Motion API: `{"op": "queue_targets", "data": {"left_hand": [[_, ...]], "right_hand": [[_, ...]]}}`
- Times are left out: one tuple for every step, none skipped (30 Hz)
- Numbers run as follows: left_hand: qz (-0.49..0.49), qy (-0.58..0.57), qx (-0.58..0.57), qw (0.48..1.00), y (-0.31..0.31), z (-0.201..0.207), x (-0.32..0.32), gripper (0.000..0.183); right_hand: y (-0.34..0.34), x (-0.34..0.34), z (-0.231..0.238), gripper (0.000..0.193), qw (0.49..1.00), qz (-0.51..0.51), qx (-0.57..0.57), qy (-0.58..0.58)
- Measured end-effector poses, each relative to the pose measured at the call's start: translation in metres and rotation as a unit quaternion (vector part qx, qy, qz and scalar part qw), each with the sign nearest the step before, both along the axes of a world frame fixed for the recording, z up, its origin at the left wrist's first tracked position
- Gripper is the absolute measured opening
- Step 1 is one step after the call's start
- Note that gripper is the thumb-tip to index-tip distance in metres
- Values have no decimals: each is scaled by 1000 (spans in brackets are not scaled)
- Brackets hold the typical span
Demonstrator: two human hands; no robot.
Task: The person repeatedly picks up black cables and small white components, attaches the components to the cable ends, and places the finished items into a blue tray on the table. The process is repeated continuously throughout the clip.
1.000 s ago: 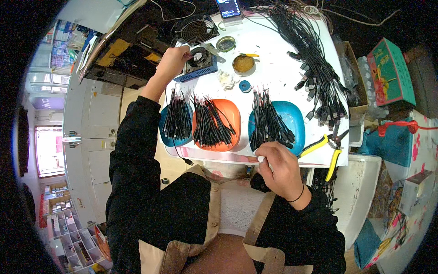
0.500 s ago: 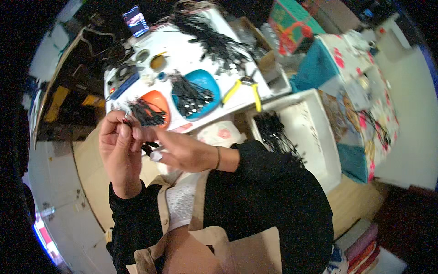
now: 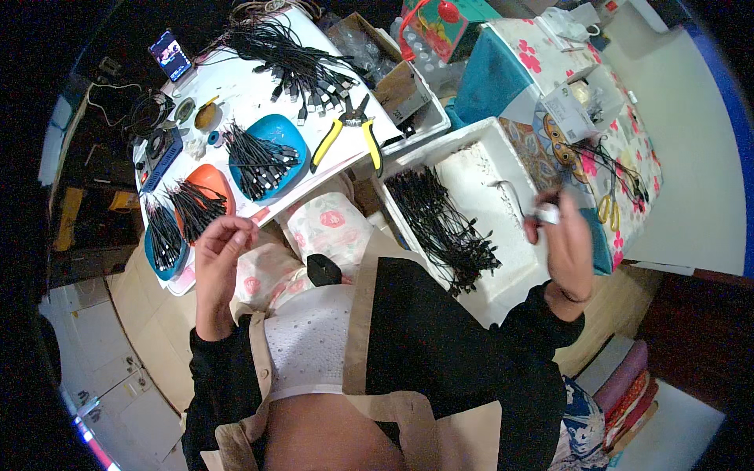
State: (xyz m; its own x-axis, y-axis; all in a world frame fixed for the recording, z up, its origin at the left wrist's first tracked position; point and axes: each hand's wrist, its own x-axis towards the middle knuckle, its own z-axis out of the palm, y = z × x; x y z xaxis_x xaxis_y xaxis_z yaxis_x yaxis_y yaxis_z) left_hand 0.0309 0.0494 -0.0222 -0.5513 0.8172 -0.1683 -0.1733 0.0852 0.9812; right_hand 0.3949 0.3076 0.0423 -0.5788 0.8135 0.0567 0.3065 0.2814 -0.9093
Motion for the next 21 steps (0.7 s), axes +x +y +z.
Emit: {"op": "queue_targets", "data": {"left_hand": [[-5, -1, -12, 1000, -4, -9, 0, 11], [12, -7, -37, 999, -7, -18, 2, 10], [14, -13, -48, 999, -12, -23, 2, 10], [19, -21, -65, 997, -18, -27, 2, 10], [27, -29, -82, 996, -24, -30, 1, 10], [31, -25, -79, 996, -28, -33, 0, 9], [34, -29, -82, 996, -33, -34, -2, 9], [40, -20, -91, 995, -37, -35, -3, 10], [53, -8, -99, 994, -42, -35, -5, 10], [57, -29, -109, 992, -49, -34, -8, 12], [66, -23, -102, 992, -54, -34, -12, 15], [91, -2, -99, 991, -59, -32, -15, 16], [107, 11, -101, 989, -66, -31, -19, 18], [134, 22, -90, 987, -71, -29, -24, 18], [152, 35, -62, 986, -77, -27, -32, 18], [191, 79, -89, 974, -84, -26, -43, 17], [223, 123, -102, 962, -90, -26, -54, 15], [271, 215, -155, 925, -95, -27, -66, 12], [301, 296, -210, 882, -102, -25, -79, 12], [325, 355, -227, 847, -106, -27, -92, 11], [345, 410, -240, 809, -108, -28, -106, 10]], "right_hand": [[13, 4, -21, 18, 996, 57, -7, -73], [26, 2, -55, 15, 993, 81, -46, -77], [42, -5, -95, 16, 985, 103, -85, -113], [54, -10, -139, 19, 978, 132, -107, -120], [61, -18, -189, 21, 970, 108, -134, -173], [70, -27, -239, 23, 948, 82, -179, -249], [74, -32, -285, 27, 931, 50, -241, -269], [80, -34, -326, 30, 916, 96, -188, -341], [83, -41, -364, 29, 846, 232, 11, -479], [84, -49, -397, 30, 744, 329, 162, -559], [84, -59, -423, 30, 685, 358, 151, -616], [83, -60, -436, 30, 690, 396, 188, -575], [81, -65, -444, 31, 668, 380, 252, -588], [81, -69, -445, 31, 685, 358, 230, -592], [79, -76, -441, 31, 773, 255, 153, -561], [78, -81, -430, 27, 790, 239, 158, -541], [76, -80, -412, 27, 784, 220, 159, -559], [76, -87, -392, 31, 769, 162, 109, -609], [77, -96, -369, 42, 735, 186, 84, -646], [64, -98, -345, 28, 764, 212, 162, -587], [61, -103, -316, 32, 754, 268, 163, -577]]}}
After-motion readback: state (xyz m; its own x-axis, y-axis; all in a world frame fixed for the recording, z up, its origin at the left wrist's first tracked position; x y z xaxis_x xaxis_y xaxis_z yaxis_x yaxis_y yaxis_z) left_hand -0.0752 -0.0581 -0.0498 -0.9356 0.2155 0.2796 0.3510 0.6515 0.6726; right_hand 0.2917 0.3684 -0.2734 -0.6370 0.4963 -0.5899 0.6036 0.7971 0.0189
